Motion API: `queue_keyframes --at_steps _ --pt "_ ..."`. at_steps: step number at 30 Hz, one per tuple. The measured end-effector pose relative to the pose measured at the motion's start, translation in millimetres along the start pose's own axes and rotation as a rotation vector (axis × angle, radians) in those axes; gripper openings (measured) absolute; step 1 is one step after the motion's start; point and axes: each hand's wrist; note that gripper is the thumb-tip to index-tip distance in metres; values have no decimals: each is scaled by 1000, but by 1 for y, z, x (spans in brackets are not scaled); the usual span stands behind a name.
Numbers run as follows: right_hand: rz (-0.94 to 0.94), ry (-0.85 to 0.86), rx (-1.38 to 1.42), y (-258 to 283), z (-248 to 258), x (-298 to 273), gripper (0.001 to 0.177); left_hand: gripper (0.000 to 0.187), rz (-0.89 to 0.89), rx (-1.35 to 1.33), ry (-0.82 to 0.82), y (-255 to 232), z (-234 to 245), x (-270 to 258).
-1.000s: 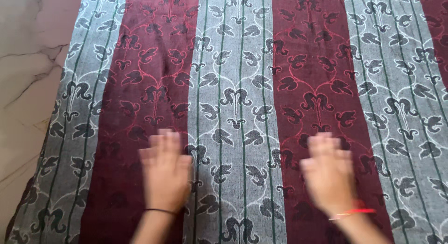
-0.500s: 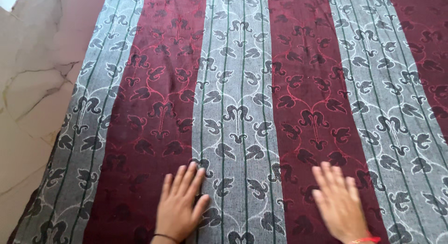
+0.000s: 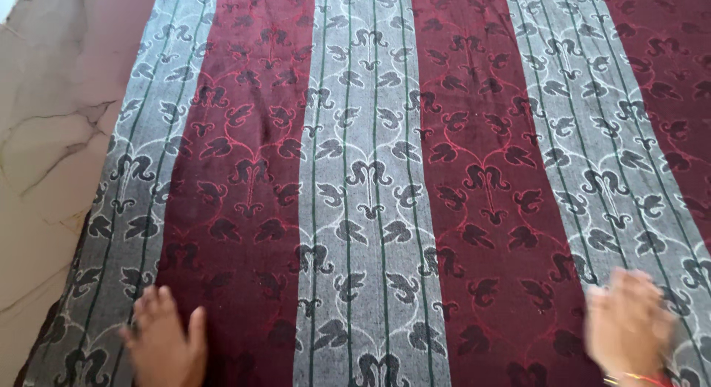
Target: The person smooths a bedspread, arranges a pillow at the head of a bed, and then handles various jars, a black case, and a roll of tape on a built-in storage shelf.
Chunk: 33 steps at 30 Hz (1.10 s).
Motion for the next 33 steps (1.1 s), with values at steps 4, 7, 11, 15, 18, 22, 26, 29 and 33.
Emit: queue_keyframes --at_steps 4,7,11,15,18,22,26,29,33 --pt "270 -85 279 158 66 38 63 69 -194 -293 76 -123 28 -26" --pt "451 -76 599 249 94 46 63 67 -332 -472 186 -211 32 -52" --pt "546 5 503 277 98 42 60 65 -499 -436 228 -250 26 -79" --pt "526 -19 412 215 80 43 62 66 -512 -374 223 -218 22 -62" --pt "435 -8 316 155 65 42 63 67 -489 -292 169 -182 25 -42" --pt "281 8 355 90 50 21 63 69 -450 -263 122 -149 25 -33" --pt "242 119 289 68 42 13 65 71 -420 -168 115 -153 26 -33" --pt "161 178 407 66 44 29 64 73 -318 -7 272 -173 38 -29" --pt "80 83 706 73 79 58 58 59 -390 -206 320 -223 63 -22"
Point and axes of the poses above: each hand's wrist, its own x-axis towards the middle knuckle, its own z-axis out of the back of the hand, y = z × x, and after that the axes turned 14 degrees about z, right-handed
